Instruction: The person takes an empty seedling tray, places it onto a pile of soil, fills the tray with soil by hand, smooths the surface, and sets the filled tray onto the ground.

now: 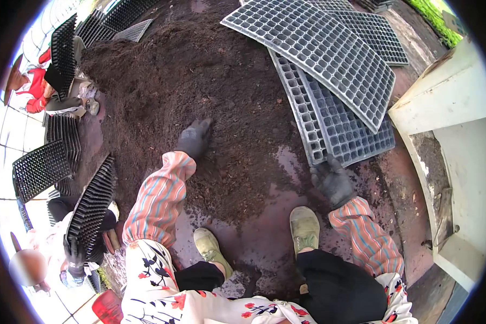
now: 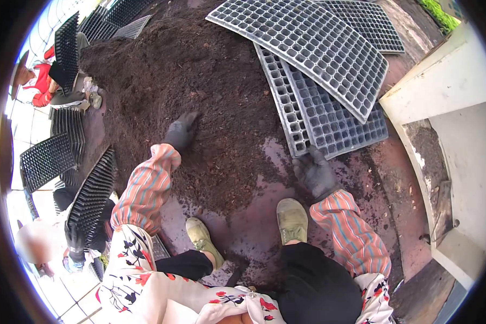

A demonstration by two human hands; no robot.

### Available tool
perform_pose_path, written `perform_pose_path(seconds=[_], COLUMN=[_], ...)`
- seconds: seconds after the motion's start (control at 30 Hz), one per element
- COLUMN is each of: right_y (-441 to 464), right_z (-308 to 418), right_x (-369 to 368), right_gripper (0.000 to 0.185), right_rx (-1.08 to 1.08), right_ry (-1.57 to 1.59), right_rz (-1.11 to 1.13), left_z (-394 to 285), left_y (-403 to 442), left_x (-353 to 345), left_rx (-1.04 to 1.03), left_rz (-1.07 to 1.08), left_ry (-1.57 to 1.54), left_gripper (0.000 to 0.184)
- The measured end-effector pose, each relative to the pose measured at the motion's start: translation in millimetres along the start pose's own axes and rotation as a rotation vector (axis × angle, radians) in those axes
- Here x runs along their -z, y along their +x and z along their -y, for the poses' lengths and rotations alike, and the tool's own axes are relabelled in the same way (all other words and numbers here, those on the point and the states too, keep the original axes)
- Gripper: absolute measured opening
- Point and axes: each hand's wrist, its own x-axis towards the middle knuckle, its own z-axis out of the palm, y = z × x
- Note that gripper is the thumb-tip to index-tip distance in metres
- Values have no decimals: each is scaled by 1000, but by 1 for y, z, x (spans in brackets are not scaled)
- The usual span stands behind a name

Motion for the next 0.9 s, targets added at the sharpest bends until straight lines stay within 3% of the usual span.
perform_pose_path(seconds=[0.03, 0.07, 0.13, 0.2, 0.27, 0.4, 0.47, 0.53, 0.6, 0.73, 0.77, 0.8, 0.9], right_y=[6, 7, 5, 6, 9, 5, -2, -2, -2, -9, -10, -10, -7], right_z=[-3, -2, -1, 2, 4, 6, 4, 7, 7, 10, 11, 9, 8], right_x=[9, 14, 15, 19, 25, 13, 2, 7, 9, -1, -3, -1, 8], right_gripper=[30, 30, 30, 31, 30, 32, 33, 32, 31, 27, 26, 26, 25], right_rx=[-7, -14, -3, 6, -20, -45, 6, -28, -53, -82, -134, -134, -48], right_ry=[28, 58, 12, -35, -84, -98, -189, -176, -154, -101, -58, -58, -77], right_rz=[-2, -3, -49, -93, -41, -57, -186, -187, -176, -165, -176, -178, -115], left_z=[4, -8, -37, -31, -30, -30, -35, -36, -38, -33, -31, -33, -71], left_y=[2, 7, 19, 36, 50, 90, 105, 104, 92, 71, 68, 69, 80], left_x=[-1, 11, 46, 50, 47, 14, 3, 9, 23, 26, 19, 11, -10], left_rx=[-36, -35, 367, 415, 238, 58, 143, 97, 143, 193, 124, 124, -138], left_rz=[-134, -132, 44, 32, -128, -142, 152, 201, 189, 117, -5, -3, -39], left_ry=[61, 60, 56, -24, 243, 408, 450, 432, 95, 273, 162, 161, 56], left_gripper=[36, 36, 37, 40, 38, 35, 40, 37, 34, 32, 32, 32, 31])
